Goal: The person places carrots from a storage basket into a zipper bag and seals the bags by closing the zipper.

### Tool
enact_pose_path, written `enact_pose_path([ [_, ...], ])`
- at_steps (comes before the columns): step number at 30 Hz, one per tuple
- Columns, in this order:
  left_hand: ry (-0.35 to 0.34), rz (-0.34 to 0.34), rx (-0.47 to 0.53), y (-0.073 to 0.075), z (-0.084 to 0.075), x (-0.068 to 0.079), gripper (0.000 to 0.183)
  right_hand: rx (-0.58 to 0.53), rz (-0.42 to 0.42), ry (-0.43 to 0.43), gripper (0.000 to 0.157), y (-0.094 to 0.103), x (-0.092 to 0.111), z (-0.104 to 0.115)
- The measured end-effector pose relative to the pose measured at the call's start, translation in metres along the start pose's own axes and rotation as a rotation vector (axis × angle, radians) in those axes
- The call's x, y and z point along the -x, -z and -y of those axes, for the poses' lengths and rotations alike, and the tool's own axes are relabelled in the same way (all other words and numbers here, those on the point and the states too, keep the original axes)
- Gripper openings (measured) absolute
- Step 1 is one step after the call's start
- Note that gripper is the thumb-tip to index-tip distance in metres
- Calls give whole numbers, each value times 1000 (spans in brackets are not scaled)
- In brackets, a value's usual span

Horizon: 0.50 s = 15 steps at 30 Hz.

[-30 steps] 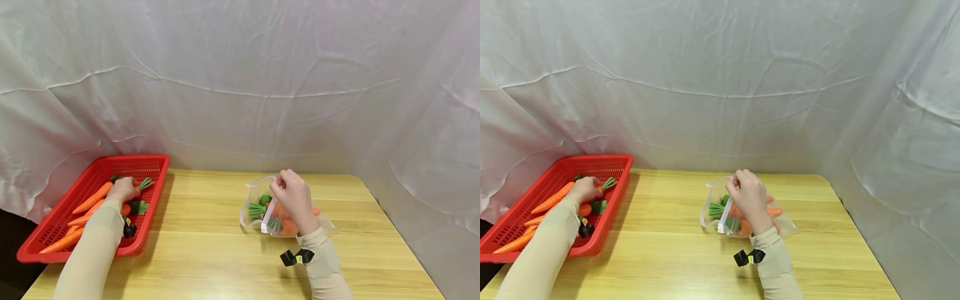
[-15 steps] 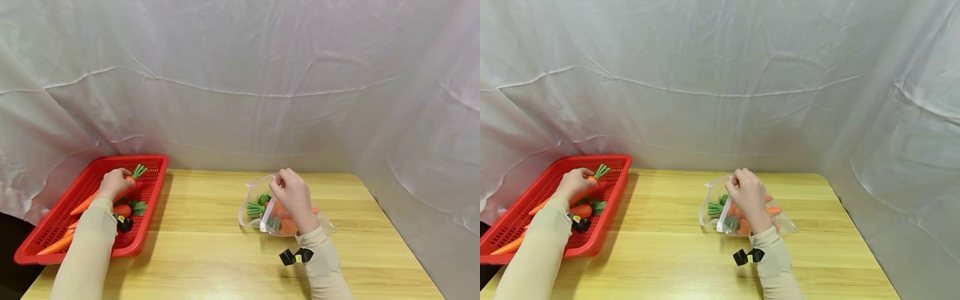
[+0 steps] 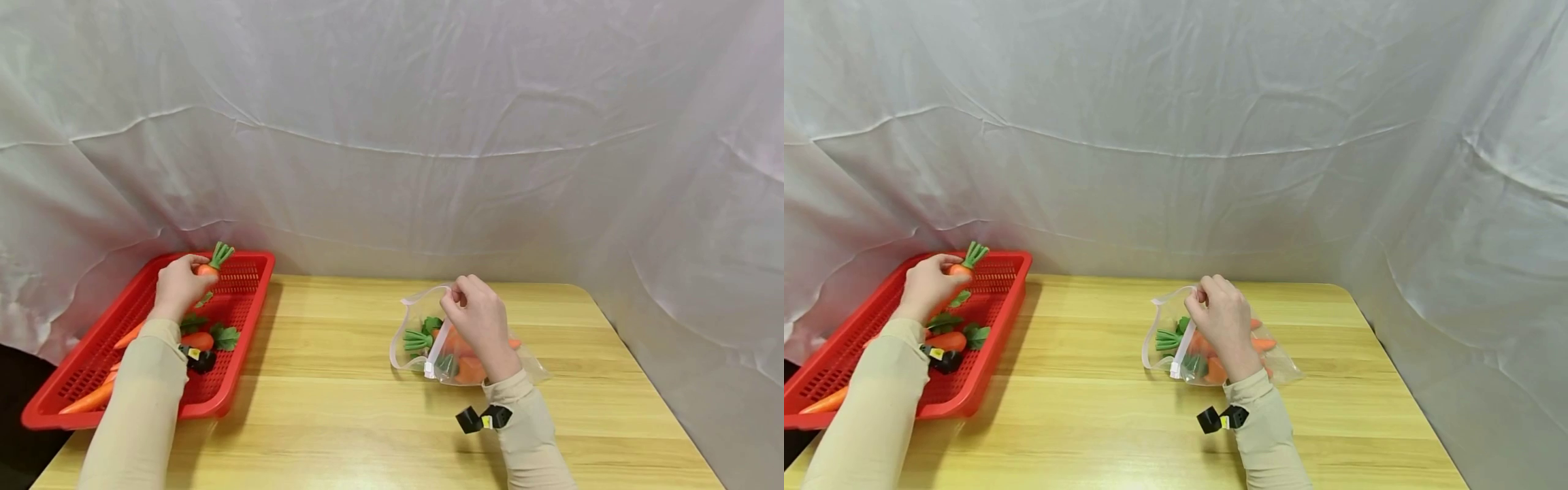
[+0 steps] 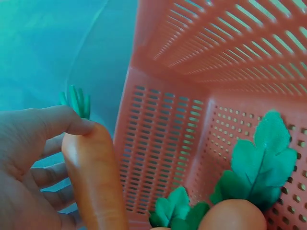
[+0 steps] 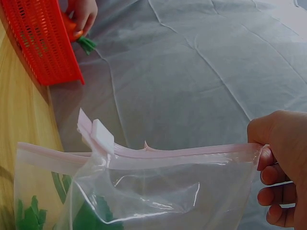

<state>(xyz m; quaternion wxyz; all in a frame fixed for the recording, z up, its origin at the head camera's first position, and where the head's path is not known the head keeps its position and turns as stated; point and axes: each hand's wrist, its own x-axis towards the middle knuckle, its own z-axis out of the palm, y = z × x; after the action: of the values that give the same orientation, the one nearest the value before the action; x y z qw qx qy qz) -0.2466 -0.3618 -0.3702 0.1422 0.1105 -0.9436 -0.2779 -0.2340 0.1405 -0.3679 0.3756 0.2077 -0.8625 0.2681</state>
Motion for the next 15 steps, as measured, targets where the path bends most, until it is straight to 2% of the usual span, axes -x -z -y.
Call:
enact_pose_path([
  [4, 17, -47, 54, 3, -6, 1, 46, 1, 1, 2, 19, 0, 0, 0],
  [9, 69, -104, 143, 7, -13, 0, 50, 2, 3, 4, 19, 1, 0, -1],
  [15, 112, -172, 233, 13, -29, 1, 54, 7, -2, 6, 19, 1, 1, -2],
])
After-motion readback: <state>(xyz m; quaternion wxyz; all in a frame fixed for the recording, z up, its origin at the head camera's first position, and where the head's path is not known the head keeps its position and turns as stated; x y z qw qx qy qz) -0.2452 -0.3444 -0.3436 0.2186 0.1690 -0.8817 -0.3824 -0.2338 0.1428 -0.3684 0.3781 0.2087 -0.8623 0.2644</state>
